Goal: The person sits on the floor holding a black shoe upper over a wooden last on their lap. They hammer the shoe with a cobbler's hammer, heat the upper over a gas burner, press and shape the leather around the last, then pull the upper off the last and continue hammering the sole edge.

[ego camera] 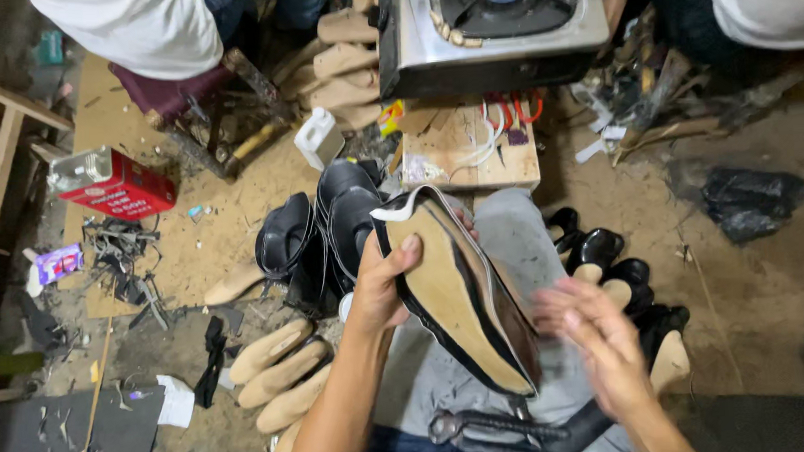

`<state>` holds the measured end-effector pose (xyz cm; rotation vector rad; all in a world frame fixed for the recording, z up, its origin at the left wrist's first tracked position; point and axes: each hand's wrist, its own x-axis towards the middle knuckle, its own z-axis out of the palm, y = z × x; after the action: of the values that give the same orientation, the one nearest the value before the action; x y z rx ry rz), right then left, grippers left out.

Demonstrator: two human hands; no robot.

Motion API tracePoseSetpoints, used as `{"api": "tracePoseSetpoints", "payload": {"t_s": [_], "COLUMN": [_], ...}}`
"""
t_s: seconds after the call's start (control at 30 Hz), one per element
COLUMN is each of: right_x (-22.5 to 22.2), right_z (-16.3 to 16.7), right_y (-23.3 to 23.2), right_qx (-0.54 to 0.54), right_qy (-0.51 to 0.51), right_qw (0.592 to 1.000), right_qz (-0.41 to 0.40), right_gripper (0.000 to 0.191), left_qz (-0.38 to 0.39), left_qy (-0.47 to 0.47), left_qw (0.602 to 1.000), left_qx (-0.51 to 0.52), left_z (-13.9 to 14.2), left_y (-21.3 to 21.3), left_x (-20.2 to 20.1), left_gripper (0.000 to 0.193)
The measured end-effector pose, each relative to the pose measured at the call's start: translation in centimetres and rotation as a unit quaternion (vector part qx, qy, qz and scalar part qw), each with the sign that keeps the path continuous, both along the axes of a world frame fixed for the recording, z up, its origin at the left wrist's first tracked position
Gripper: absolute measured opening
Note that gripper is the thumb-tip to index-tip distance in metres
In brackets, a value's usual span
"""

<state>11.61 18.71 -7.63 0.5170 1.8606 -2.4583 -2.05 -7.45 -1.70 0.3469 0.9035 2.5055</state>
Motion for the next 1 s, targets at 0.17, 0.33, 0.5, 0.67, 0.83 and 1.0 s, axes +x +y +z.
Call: {"api": "tracePoseSetpoints", "payload": {"t_s": [0.17,0.33,0.5,0.67,0.83,1.0], "right_x": [1.9,0.6,-0.3,-1.7,-2.9,-2.8], "right_z": [-0.5,4.5,9.6,9.5,8.3,7.8], "right_y": [-2.4,-3.8,-5.7,-6.6,-7.1,-7.1], "right_qx": [-0.367,0.219,0.275,0.156,0.159,0.171], "right_qy": [-0.051,0.130,0.192,0.180,0.184,0.195], "right_qw": [0.929,0.967,0.942,0.971,0.969,0.965], "right_qz": [-0.008,-0.020,0.023,0.026,0.034,0.039], "right_gripper": [0.059,0.052,0.046,0.039,0.036,0.035], "left_qz": [0.209,0.191,0.107,0.074,0.063,0.063], "left_qy": [0.078,0.001,-0.089,-0.206,-0.252,-0.266], "left_qw": [0.971,0.977,0.985,0.975,0.966,0.962], "left_qx": [-0.083,-0.100,-0.105,-0.028,-0.017,-0.019], "left_z": [0.9,-1.8,-4.2,-5.9,-6.6,-6.5], "left_y": [3.7,3.7,3.7,3.2,2.9,2.9], "left_x": [-1.1,0.1,-0.5,-2.9,-3.7,-3.8], "left_gripper": [0.065,0.058,0.051,0.041,0.042,0.042]}}
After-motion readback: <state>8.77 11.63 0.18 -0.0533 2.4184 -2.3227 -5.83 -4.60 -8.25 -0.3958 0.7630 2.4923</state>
